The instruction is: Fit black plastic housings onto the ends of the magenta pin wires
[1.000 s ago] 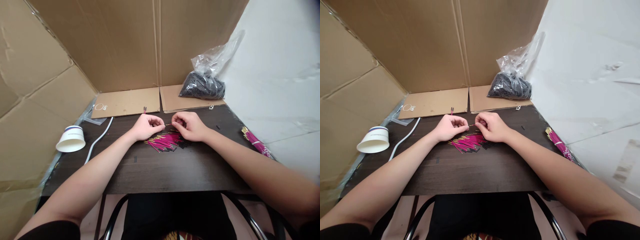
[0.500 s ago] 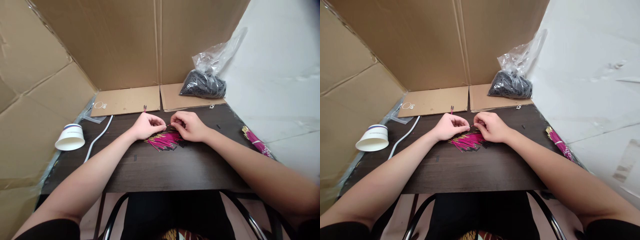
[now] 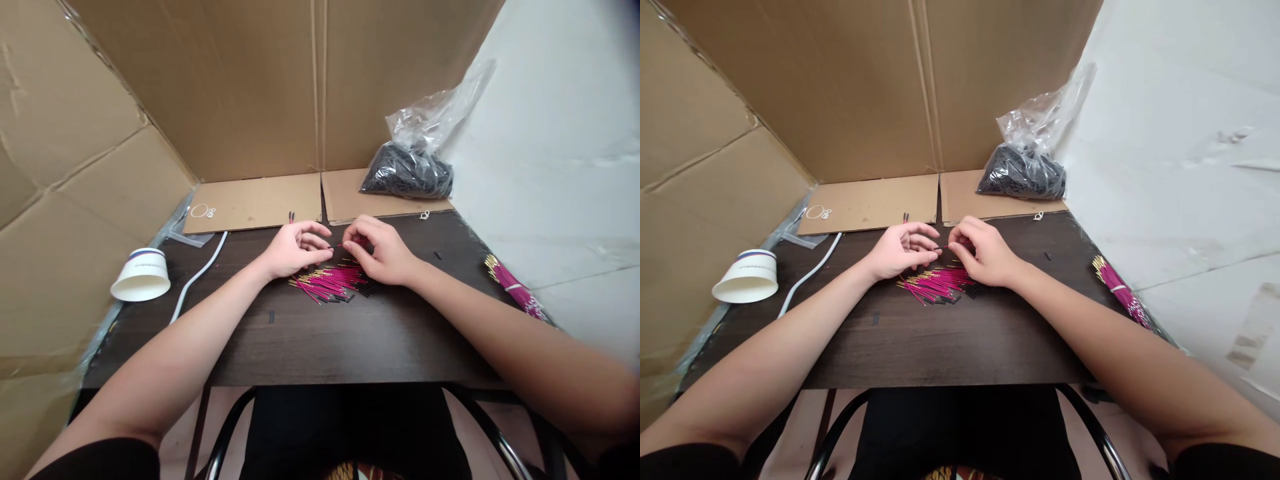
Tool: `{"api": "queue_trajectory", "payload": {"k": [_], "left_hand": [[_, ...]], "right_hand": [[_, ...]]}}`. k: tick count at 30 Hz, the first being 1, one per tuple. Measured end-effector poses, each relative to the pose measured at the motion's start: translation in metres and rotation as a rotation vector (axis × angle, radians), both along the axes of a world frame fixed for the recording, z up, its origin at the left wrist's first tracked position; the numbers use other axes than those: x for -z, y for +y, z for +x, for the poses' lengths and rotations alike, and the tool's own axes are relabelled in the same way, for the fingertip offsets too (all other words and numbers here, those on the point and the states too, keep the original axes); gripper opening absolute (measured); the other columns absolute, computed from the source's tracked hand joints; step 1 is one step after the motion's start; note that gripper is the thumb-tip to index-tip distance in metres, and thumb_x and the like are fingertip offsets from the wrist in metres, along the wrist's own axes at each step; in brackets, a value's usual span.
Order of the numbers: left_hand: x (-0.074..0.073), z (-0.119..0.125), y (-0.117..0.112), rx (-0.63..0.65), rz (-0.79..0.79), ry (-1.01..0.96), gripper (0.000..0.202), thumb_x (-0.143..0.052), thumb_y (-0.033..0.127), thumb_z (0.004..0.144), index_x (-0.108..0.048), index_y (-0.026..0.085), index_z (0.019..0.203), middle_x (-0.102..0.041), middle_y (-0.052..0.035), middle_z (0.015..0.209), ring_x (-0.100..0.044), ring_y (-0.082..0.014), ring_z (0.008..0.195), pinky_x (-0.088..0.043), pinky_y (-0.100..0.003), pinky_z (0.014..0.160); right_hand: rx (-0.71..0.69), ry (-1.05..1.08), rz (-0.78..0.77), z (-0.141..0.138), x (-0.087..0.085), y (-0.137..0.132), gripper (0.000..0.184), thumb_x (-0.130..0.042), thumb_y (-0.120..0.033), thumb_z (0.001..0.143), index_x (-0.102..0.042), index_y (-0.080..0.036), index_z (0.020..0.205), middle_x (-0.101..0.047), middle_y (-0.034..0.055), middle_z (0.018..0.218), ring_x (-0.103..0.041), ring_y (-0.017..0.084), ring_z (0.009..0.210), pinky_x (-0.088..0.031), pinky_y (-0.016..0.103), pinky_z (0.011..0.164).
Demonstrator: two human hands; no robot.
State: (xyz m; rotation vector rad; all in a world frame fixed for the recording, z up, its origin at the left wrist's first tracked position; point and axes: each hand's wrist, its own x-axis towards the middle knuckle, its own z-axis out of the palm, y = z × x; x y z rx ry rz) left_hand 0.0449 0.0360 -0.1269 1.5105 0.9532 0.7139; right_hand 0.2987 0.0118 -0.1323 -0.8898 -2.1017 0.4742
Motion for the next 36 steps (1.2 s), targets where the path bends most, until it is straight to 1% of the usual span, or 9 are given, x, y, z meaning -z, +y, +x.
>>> {"api": "queue_trajectory", "payload": {"k": [2,4,6,11,14,17,21,30,36], "left_hand": [[0.001,0.000,0.001,0.005,0.017,-0.016,0.058,-0.097,0.029,0.072,-0.071,0.012,0.121,-0.084,-0.0156,0.104,-0.076,-0.0175,0.078,-0.057,-0.027,0.063],[0.002,0.001,0.001,0.012,0.051,-0.002,0.051,-0.097,0.027,0.071,-0.073,0.012,0.114,-0.084,-0.0153,0.103,-0.078,-0.0194,0.088,-0.061,-0.030,0.074],[0.004,0.003,0.001,0.001,0.063,0.020,0.044,-0.096,0.027,0.071,-0.075,0.012,0.107,-0.083,-0.0140,0.103,-0.078,-0.0189,0.088,-0.062,-0.032,0.079],[0.004,0.005,0.000,-0.007,0.036,0.071,0.033,-0.094,0.031,0.076,-0.078,0.013,0.099,-0.082,-0.0107,0.093,-0.070,-0.0146,0.071,-0.057,-0.029,0.066],[0.003,0.005,0.000,0.002,0.053,0.098,0.030,-0.093,0.033,0.079,-0.080,0.013,0.096,-0.081,-0.0080,0.085,-0.066,-0.0130,0.065,-0.053,-0.028,0.062],[0.002,0.005,0.000,0.006,0.088,0.114,0.027,-0.093,0.034,0.079,-0.081,0.014,0.093,-0.080,-0.0070,0.082,-0.066,-0.0131,0.066,-0.053,-0.028,0.064],[0.001,0.005,-0.001,0.027,0.109,0.141,0.025,-0.092,0.035,0.079,-0.082,0.015,0.092,-0.082,-0.0080,0.086,-0.068,-0.0144,0.070,-0.054,-0.030,0.068],[0.001,0.006,-0.003,0.007,0.123,0.136,0.026,-0.091,0.037,0.082,-0.085,0.016,0.094,-0.081,-0.0073,0.082,-0.065,-0.0140,0.067,-0.052,-0.029,0.064],[-0.002,0.007,-0.007,0.020,0.126,0.110,0.029,-0.090,0.042,0.085,-0.089,0.016,0.098,-0.081,-0.0076,0.079,-0.065,-0.0144,0.066,-0.051,-0.028,0.062]], "right_hand": [[0.044,0.035,-0.008,0.000,-0.002,0.000,0.011,-0.061,-0.026,0.106,-0.067,-0.022,0.099,-0.062,0.0065,0.094,-0.058,0.022,0.085,-0.049,0.037,0.079],[0.065,0.053,-0.033,-0.001,-0.002,0.000,0.013,-0.062,-0.029,0.107,-0.068,-0.022,0.098,-0.062,0.0059,0.093,-0.057,0.022,0.085,-0.048,0.037,0.079],[0.067,0.071,-0.072,-0.002,-0.001,0.001,0.015,-0.063,-0.031,0.108,-0.068,-0.022,0.097,-0.064,0.0047,0.090,-0.057,0.021,0.083,-0.047,0.036,0.078],[0.053,0.120,-0.210,-0.004,0.003,0.001,0.019,-0.064,-0.035,0.108,-0.069,-0.021,0.095,-0.070,0.0035,0.088,-0.059,0.019,0.080,-0.046,0.035,0.077],[0.065,0.150,-0.220,-0.005,0.003,0.001,0.020,-0.067,-0.036,0.106,-0.072,-0.021,0.095,-0.069,0.0043,0.092,-0.060,0.019,0.083,-0.047,0.035,0.078],[0.114,0.201,-0.255,-0.005,0.002,0.001,0.021,-0.073,-0.040,0.102,-0.076,-0.021,0.095,-0.065,0.0040,0.092,-0.057,0.018,0.082,-0.047,0.034,0.078],[0.093,0.267,-0.429,-0.005,0.002,0.002,0.029,-0.072,-0.049,0.101,-0.074,-0.020,0.097,-0.063,0.0019,0.084,-0.049,0.016,0.072,-0.043,0.033,0.070],[0.007,0.371,-0.593,-0.010,0.000,0.000,0.045,-0.075,-0.065,0.096,-0.067,-0.021,0.091,-0.064,0.0008,0.078,-0.053,0.016,0.071,-0.046,0.032,0.068],[-0.059,0.404,-0.663,-0.012,-0.001,-0.001,0.047,-0.074,-0.066,0.097,-0.066,-0.021,0.089,-0.072,0.0035,0.084,-0.055,0.014,0.070,-0.049,0.033,0.071]]}}
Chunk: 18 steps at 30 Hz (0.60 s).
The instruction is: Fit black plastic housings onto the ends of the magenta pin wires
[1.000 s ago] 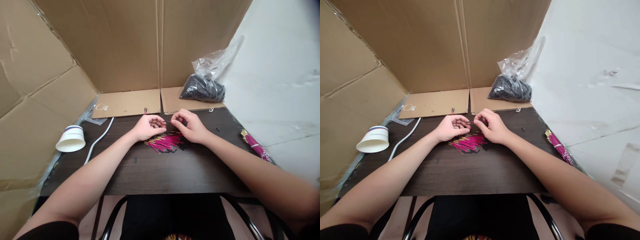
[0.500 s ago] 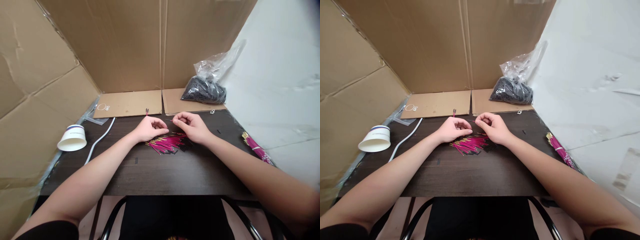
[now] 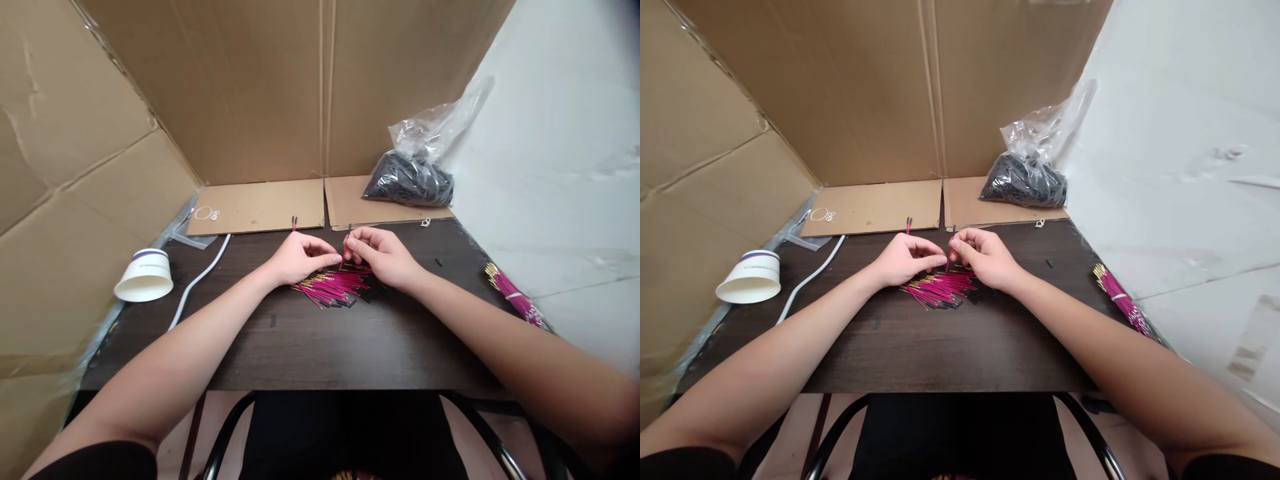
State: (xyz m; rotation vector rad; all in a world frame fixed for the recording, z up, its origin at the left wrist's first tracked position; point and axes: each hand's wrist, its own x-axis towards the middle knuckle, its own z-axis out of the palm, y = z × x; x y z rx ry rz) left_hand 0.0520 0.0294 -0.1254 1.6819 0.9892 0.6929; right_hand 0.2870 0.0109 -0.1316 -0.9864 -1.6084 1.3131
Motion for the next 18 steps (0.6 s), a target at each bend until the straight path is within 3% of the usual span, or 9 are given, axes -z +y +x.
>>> {"api": "queue_trajectory", "payload": {"k": [8,12,14,18], "left_hand": [[-0.005,0.000,-0.005,0.028,0.004,-0.013,0.027,-0.089,0.042,0.085,-0.090,0.016,0.093,-0.082,-0.0084,0.080,-0.063,-0.0141,0.064,-0.050,-0.029,0.062],[-0.007,0.001,-0.006,-0.003,0.057,0.018,0.024,-0.085,0.040,0.086,-0.086,0.016,0.086,-0.080,-0.0073,0.077,-0.063,-0.0147,0.063,-0.050,-0.029,0.062],[-0.008,-0.002,-0.002,-0.101,0.131,0.057,0.023,-0.081,0.039,0.086,-0.083,0.017,0.082,-0.079,-0.0065,0.075,-0.062,-0.0154,0.064,-0.049,-0.030,0.063],[-0.013,-0.020,0.013,-0.494,0.369,0.314,0.016,-0.074,0.031,0.083,-0.073,0.019,0.071,-0.073,-0.0038,0.068,-0.058,-0.0166,0.061,-0.046,-0.033,0.064]], "right_hand": [[0.001,0.009,-0.004,-0.002,-0.004,-0.002,0.044,-0.075,-0.063,0.097,-0.068,-0.020,0.088,-0.074,0.0037,0.086,-0.054,0.013,0.067,-0.047,0.031,0.067],[0.021,-0.036,-0.006,-0.001,-0.002,-0.001,0.040,-0.076,-0.059,0.096,-0.072,-0.020,0.098,-0.076,0.0055,0.090,-0.058,0.015,0.070,-0.049,0.032,0.067],[0.056,-0.058,0.005,0.000,0.002,0.001,0.038,-0.078,-0.055,0.093,-0.073,-0.020,0.105,-0.077,0.0068,0.093,-0.064,0.017,0.076,-0.052,0.033,0.070],[0.120,-0.183,0.132,0.004,0.010,0.004,0.029,-0.076,-0.045,0.093,-0.072,-0.020,0.107,-0.076,0.0072,0.095,-0.064,0.019,0.076,-0.053,0.036,0.072]]}}
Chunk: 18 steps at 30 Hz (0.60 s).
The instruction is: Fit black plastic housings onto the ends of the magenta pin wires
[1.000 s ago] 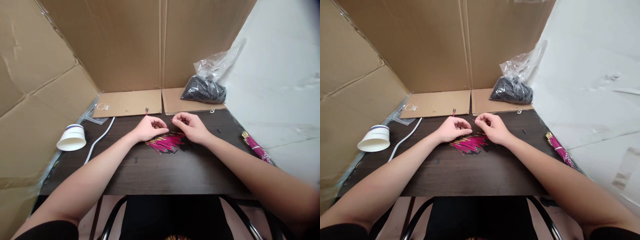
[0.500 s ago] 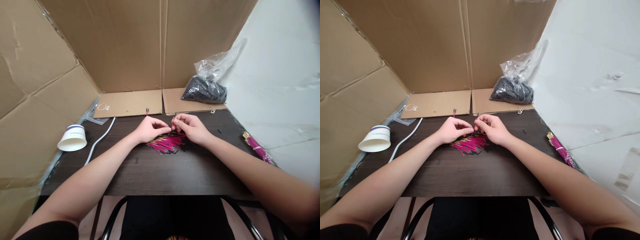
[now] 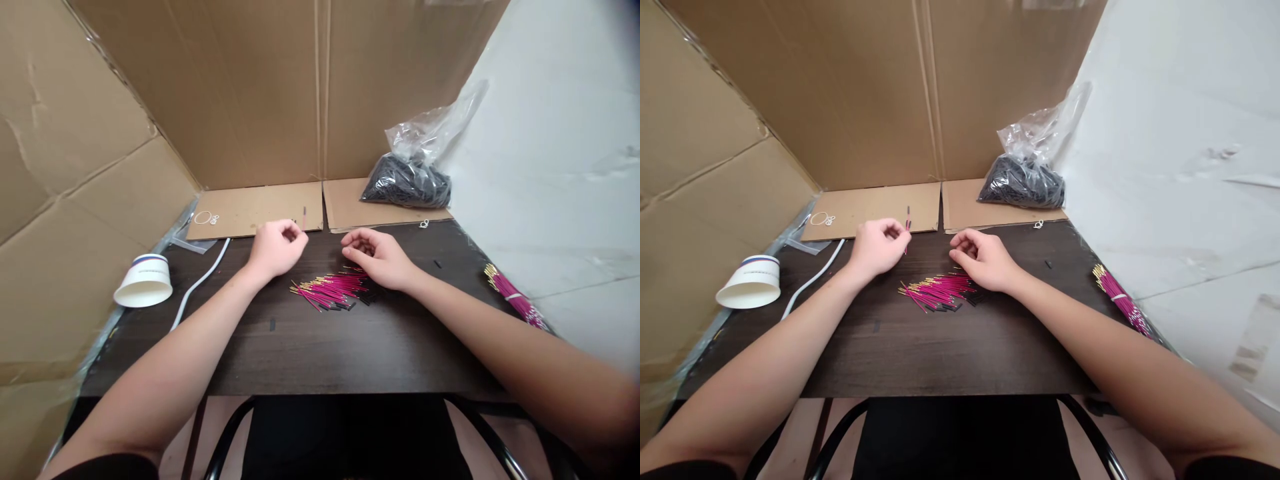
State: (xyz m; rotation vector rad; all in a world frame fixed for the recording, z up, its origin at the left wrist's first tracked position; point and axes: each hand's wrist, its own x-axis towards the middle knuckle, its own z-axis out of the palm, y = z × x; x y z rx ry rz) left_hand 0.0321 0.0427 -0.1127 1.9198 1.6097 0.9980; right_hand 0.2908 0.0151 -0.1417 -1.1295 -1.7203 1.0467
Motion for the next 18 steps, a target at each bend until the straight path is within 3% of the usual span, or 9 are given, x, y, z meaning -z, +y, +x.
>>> {"api": "queue_trajectory", "payload": {"k": [3,5,11,18], "left_hand": [[-0.004,-0.016,0.012,-0.179,0.021,0.229,0.018,-0.073,0.031,0.081,-0.068,0.021,0.066,-0.071,-0.0046,0.067,-0.061,-0.0206,0.065,-0.046,-0.037,0.069],[-0.005,-0.022,0.017,-0.223,-0.023,0.321,0.019,-0.073,0.032,0.080,-0.067,0.023,0.065,-0.071,-0.0056,0.068,-0.061,-0.0226,0.067,-0.045,-0.038,0.070],[-0.003,-0.024,0.020,-0.185,-0.170,0.381,0.016,-0.076,0.030,0.076,-0.068,0.023,0.064,-0.070,-0.0072,0.070,-0.058,-0.0229,0.067,-0.045,-0.039,0.070],[-0.001,-0.026,0.019,-0.111,-0.121,0.384,0.015,-0.078,0.029,0.072,-0.068,0.022,0.062,-0.068,-0.0059,0.064,-0.054,-0.0195,0.060,-0.043,-0.036,0.064]], "right_hand": [[-0.016,-0.193,0.174,0.004,0.000,0.000,0.017,-0.071,-0.035,0.095,-0.071,-0.021,0.105,-0.074,0.0041,0.088,-0.056,0.016,0.067,-0.047,0.034,0.067],[-0.046,-0.295,0.287,0.005,-0.002,-0.001,0.010,-0.069,-0.028,0.095,-0.069,-0.021,0.102,-0.073,0.0029,0.085,-0.055,0.016,0.067,-0.045,0.034,0.069],[-0.110,-0.392,0.402,0.007,-0.002,0.001,0.003,-0.067,-0.024,0.097,-0.068,-0.021,0.098,-0.073,0.0040,0.088,-0.057,0.018,0.073,-0.045,0.034,0.074],[-0.150,-0.426,0.374,0.009,-0.002,0.002,0.003,-0.069,-0.023,0.097,-0.066,-0.022,0.096,-0.073,0.0053,0.090,-0.062,0.021,0.080,-0.046,0.035,0.077]]}}
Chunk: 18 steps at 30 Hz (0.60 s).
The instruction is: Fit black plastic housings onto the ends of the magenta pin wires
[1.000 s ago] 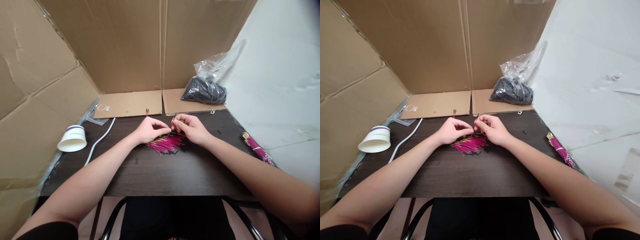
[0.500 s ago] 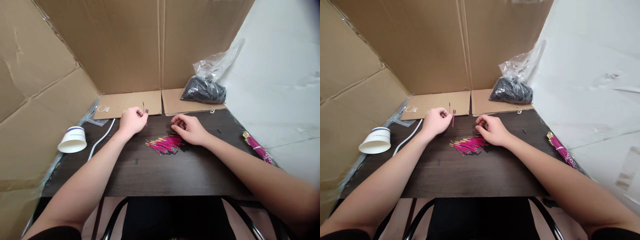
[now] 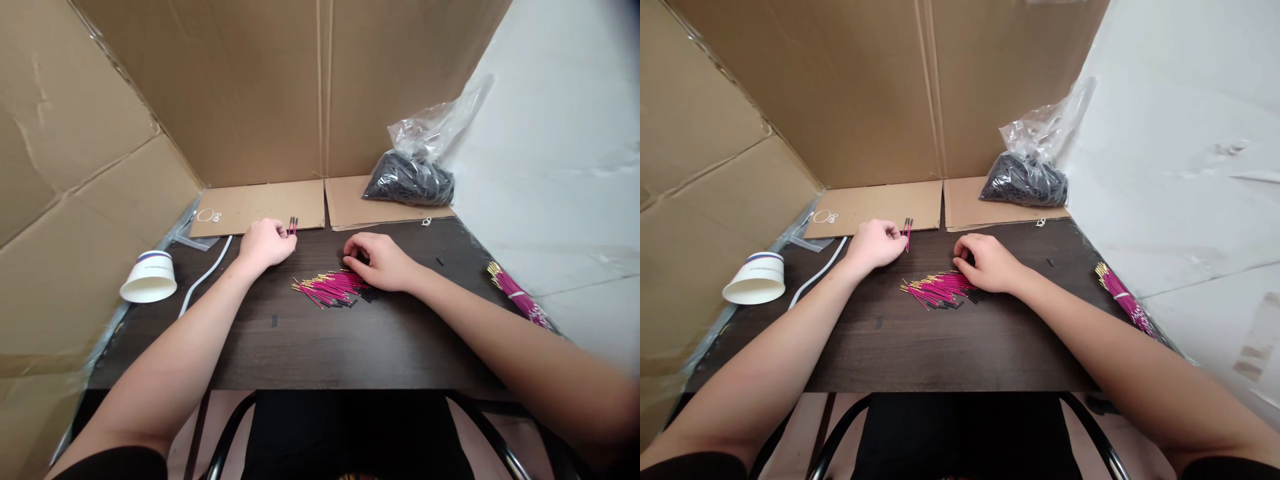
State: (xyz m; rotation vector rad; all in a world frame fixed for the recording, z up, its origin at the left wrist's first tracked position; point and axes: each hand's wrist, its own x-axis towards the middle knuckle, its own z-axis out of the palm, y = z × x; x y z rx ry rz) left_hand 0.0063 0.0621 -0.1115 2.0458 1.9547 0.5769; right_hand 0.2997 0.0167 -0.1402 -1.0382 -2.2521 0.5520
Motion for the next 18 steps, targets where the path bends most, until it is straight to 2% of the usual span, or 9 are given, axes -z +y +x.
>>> {"api": "queue_trajectory", "payload": {"k": [9,12,14,16,18], "left_hand": [[0.000,0.002,-0.001,-0.033,-0.029,-0.008,0.012,-0.080,0.030,0.074,-0.073,0.022,0.071,-0.073,-0.0090,0.074,-0.059,-0.0227,0.068,-0.045,-0.038,0.069],[-0.004,0.006,-0.006,-0.047,0.037,0.003,0.011,-0.077,0.029,0.078,-0.071,0.021,0.074,-0.075,-0.0088,0.078,-0.060,-0.0228,0.071,-0.045,-0.038,0.071],[-0.006,0.011,-0.012,0.037,0.140,-0.024,0.010,-0.076,0.027,0.079,-0.070,0.021,0.076,-0.074,-0.0072,0.079,-0.060,-0.0211,0.072,-0.046,-0.037,0.072],[-0.006,0.016,-0.019,0.246,0.177,-0.115,0.010,-0.076,0.028,0.083,-0.071,0.020,0.078,-0.073,-0.0056,0.080,-0.059,-0.0186,0.071,-0.047,-0.035,0.072],[-0.003,0.023,-0.025,0.452,0.130,-0.230,0.013,-0.075,0.031,0.087,-0.074,0.020,0.081,-0.073,-0.0055,0.082,-0.059,-0.0170,0.071,-0.047,-0.034,0.070]], "right_hand": [[-0.119,-0.145,-0.034,0.006,-0.011,-0.002,0.007,-0.069,-0.023,0.097,-0.064,-0.020,0.094,-0.067,0.0067,0.094,-0.060,0.022,0.089,-0.046,0.036,0.083],[-0.169,-0.190,-0.039,0.008,-0.012,-0.001,0.006,-0.069,-0.018,0.097,-0.064,-0.019,0.093,-0.066,0.0069,0.093,-0.059,0.023,0.090,-0.045,0.036,0.084],[-0.186,-0.200,-0.036,0.009,-0.012,0.000,0.007,-0.066,-0.015,0.098,-0.064,-0.019,0.093,-0.067,0.0075,0.094,-0.059,0.023,0.091,-0.045,0.037,0.085],[-0.192,-0.202,-0.033,0.008,-0.013,0.000,0.008,-0.063,-0.014,0.100,-0.064,-0.019,0.093,-0.067,0.0080,0.096,-0.059,0.023,0.092,-0.046,0.037,0.086],[-0.196,-0.205,-0.031,0.008,-0.013,0.000,0.009,-0.063,-0.014,0.100,-0.064,-0.019,0.094,-0.068,0.0082,0.097,-0.059,0.024,0.092,-0.046,0.038,0.087]]}}
